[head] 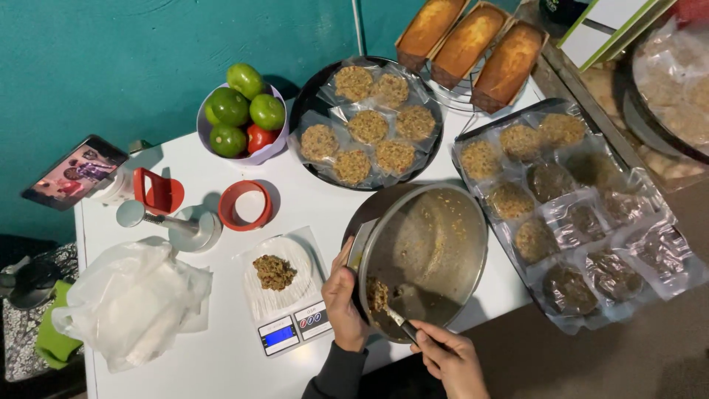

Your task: Weighing food mixture on a digital scale and using a manual press to form patties.

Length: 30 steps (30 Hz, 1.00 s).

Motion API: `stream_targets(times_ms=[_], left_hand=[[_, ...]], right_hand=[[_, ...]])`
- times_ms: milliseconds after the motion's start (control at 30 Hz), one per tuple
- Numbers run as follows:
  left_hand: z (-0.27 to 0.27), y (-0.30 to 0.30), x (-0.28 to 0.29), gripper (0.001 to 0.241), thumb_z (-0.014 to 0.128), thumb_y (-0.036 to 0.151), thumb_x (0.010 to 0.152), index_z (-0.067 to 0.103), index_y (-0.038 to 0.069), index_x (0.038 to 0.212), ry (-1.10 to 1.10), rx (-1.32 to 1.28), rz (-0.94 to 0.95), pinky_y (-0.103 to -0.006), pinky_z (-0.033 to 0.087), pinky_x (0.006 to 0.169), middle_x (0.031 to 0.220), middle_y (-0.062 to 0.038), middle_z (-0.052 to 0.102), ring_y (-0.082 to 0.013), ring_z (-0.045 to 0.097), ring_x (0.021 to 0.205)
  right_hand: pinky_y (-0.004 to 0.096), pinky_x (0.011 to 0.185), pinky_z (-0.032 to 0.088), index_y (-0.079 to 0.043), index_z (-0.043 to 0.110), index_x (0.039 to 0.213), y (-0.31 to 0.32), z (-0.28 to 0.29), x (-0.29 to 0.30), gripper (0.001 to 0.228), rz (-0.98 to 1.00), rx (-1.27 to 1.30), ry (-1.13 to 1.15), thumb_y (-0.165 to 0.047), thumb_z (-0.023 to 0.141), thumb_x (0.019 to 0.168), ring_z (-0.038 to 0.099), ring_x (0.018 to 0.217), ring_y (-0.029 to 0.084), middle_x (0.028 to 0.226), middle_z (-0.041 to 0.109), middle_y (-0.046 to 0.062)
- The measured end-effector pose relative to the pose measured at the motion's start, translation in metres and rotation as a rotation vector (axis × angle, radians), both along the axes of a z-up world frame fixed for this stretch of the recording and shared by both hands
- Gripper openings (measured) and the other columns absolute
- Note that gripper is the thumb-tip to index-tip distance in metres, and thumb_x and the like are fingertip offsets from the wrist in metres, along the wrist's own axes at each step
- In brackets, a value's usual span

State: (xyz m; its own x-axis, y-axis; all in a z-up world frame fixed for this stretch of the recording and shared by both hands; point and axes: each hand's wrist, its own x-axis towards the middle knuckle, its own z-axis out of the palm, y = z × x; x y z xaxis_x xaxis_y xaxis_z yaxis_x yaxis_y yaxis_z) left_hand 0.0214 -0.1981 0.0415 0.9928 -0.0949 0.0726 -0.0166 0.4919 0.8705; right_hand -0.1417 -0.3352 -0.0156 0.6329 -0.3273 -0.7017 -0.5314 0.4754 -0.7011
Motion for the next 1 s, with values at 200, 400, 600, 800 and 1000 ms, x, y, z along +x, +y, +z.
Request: stream_targets(times_ms=[200,400,600,800,1000], left_hand=[[0.011,0.003,0.002,0.061,0.053,0.034,0.102,0.051,-0.010,0.144,0.171,-0.203,-0.044,-0.0335,0.051,0.102,0.133,-0.016,0.068,-0.0212,0.066,0.116],[-0.023,0.014,0.004,0.049,0.051,0.031,0.108,0.063,-0.011,0.129,0.216,-0.178,0.016,-0.0306,0.054,0.085,0.108,-0.010,0.074,-0.0158,0.068,0.093],[-0.041,0.020,0.014,0.046,0.050,0.035,0.110,0.066,-0.007,0.114,0.356,-0.282,0.060,-0.0348,0.054,0.082,0.107,-0.013,0.074,-0.0194,0.069,0.092],[-0.058,0.022,0.025,0.045,0.052,0.036,0.105,0.067,-0.004,0.119,0.469,-0.329,0.142,-0.0357,0.053,0.091,0.114,-0.011,0.073,-0.0206,0.067,0.101],[-0.087,0.029,0.042,0.051,0.047,0.042,0.105,0.066,-0.002,0.122,0.577,-0.306,0.104,-0.0367,0.055,0.089,0.112,-0.012,0.073,-0.0215,0.069,0.098]], right_hand=[[0.023,0.061,0.043,-0.006,0.083,0.117,-0.024,0.006,0.005,0.029,0.056,-0.328,-0.163,-0.014,0.074,0.091,0.053,0.065,0.007,0.076,0.071,0.003],[0.025,0.074,0.052,-0.004,0.081,0.114,-0.045,0.016,0.013,0.028,0.174,-0.498,-0.267,-0.014,0.073,0.089,0.068,0.079,0.010,0.084,0.078,0.004],[0.025,0.076,0.054,-0.002,0.080,0.113,-0.066,0.015,0.015,0.029,0.127,-0.431,-0.316,-0.014,0.072,0.089,0.072,0.081,0.011,0.091,0.081,0.003],[0.023,0.054,0.036,-0.005,0.081,0.122,-0.081,0.012,0.023,0.034,0.159,-0.483,-0.216,-0.018,0.072,0.092,0.053,0.064,0.008,0.080,0.079,0.010],[0.023,0.048,0.030,0.000,0.076,0.123,-0.029,0.039,0.052,0.033,0.078,-0.325,-0.281,-0.014,0.067,0.094,0.043,0.054,0.008,0.078,0.073,0.011]])
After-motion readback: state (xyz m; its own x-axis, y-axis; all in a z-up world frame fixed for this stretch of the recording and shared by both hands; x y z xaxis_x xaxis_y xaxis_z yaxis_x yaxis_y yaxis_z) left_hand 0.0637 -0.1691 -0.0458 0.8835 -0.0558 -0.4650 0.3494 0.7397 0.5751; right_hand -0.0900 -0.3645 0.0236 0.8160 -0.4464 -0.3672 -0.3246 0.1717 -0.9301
